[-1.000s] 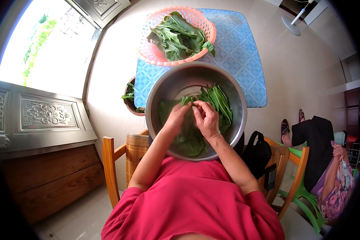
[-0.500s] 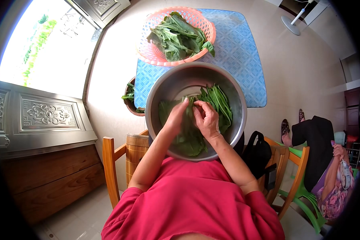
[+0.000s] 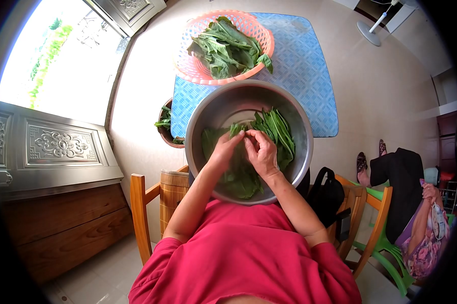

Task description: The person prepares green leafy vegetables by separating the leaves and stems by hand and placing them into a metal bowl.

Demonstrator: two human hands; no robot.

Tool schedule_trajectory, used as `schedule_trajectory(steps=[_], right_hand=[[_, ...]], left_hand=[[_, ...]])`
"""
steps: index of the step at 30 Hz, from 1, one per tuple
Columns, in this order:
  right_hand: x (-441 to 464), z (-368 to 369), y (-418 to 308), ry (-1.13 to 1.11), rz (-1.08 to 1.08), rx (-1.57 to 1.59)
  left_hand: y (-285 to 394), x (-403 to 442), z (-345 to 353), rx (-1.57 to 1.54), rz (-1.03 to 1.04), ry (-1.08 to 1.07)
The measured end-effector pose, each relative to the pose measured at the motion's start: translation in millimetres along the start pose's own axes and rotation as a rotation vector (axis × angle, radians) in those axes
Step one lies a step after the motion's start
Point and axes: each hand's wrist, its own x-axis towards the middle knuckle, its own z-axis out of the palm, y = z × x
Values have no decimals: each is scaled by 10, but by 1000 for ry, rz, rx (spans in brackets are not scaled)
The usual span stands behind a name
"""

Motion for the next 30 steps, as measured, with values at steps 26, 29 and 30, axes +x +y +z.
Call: schedule_trajectory(steps=[26,29,30], right_hand=[[-73,36,110,-148,118,-120],[-113,65,66,-230,109,-267],[-113,64,46,-228,95,-273]], left_hand=[[350,-175,-96,-441,265,19],[281,-134,-184,-465,256,-16],[275,-131,-187,-460,254,-13]])
